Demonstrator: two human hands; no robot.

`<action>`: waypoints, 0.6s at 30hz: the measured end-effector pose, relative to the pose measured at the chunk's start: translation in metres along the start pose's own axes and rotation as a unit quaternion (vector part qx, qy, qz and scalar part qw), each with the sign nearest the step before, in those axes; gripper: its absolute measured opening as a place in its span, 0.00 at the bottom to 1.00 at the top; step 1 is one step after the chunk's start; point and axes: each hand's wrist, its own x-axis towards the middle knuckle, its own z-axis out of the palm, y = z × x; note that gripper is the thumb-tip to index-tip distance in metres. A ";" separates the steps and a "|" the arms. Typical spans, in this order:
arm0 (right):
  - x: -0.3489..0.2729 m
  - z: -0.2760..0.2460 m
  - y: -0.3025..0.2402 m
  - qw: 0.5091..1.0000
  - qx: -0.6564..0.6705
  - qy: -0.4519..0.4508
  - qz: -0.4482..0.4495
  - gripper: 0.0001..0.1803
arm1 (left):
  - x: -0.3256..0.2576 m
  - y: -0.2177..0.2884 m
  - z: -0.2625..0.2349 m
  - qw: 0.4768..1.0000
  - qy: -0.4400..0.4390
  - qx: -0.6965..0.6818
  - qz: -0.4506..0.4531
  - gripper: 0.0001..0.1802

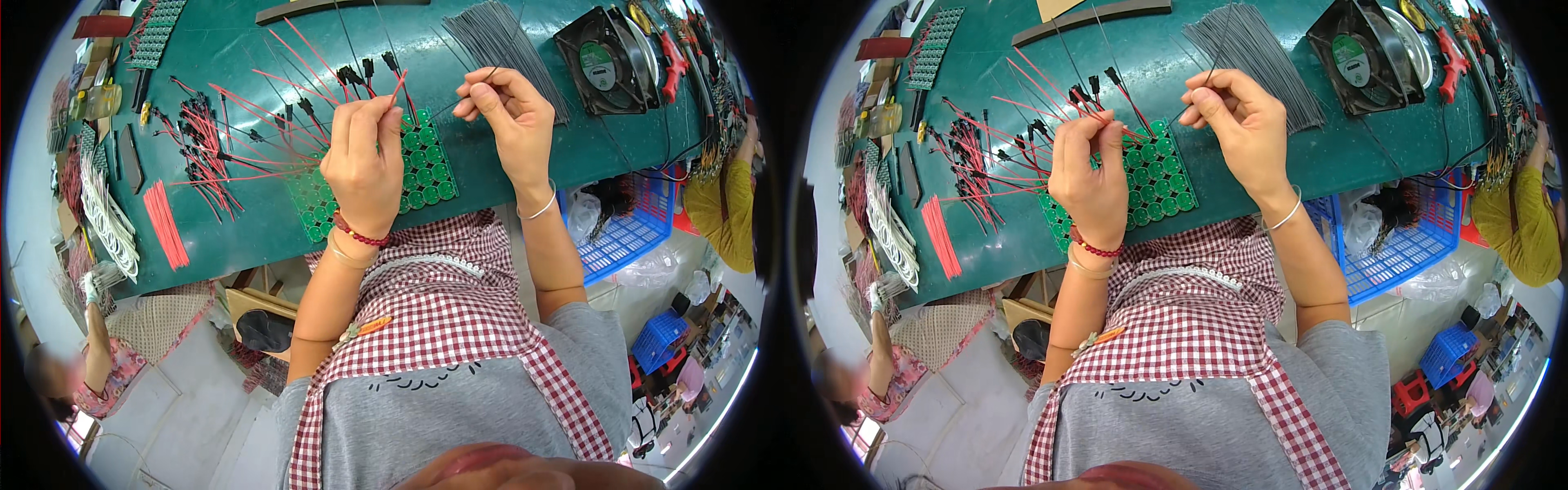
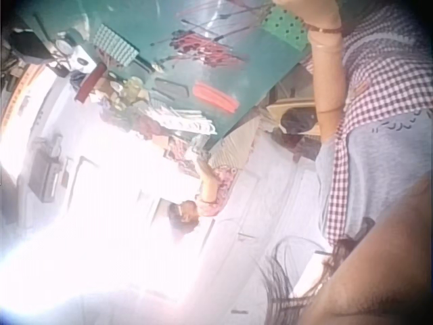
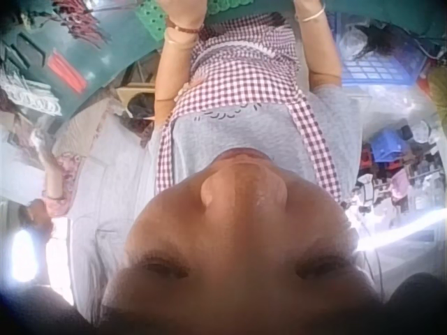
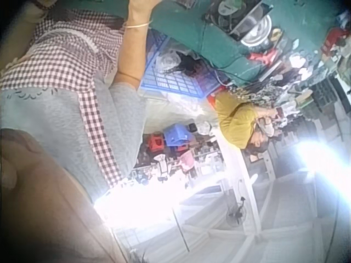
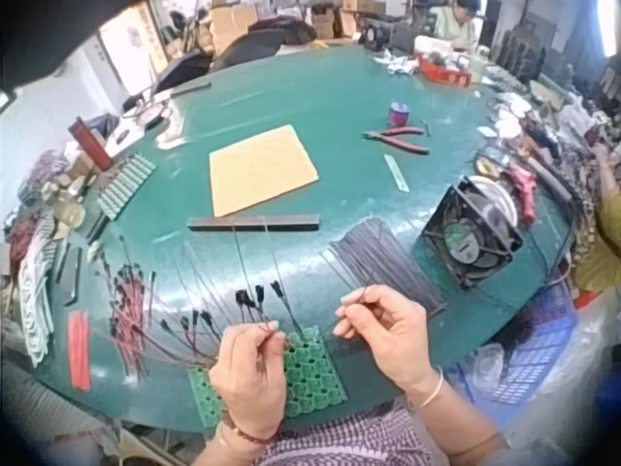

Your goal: The person connects wire harnesses to a circuit board and then inserts red and black wire strips into the board connectors by hand.

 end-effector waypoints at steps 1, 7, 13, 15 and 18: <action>0.000 0.000 0.000 1.000 0.000 0.000 0.000 0.08 | 0.000 0.000 0.000 1.000 -0.003 0.001 0.000 0.07; -0.001 0.001 0.000 1.000 -0.004 0.003 0.003 0.08 | 0.000 0.003 0.000 1.000 -0.019 -0.015 -0.019 0.06; 0.000 0.001 0.001 1.000 0.000 0.001 -0.009 0.07 | 0.002 0.003 -0.003 0.997 -0.041 -0.041 -0.060 0.05; 0.000 0.001 0.001 1.000 -0.001 -0.004 -0.012 0.07 | 0.002 0.004 -0.005 0.996 -0.051 -0.028 -0.071 0.07; 0.001 0.002 -0.001 1.000 -0.006 -0.002 -0.012 0.07 | 0.002 0.004 -0.006 0.995 -0.052 -0.021 -0.082 0.09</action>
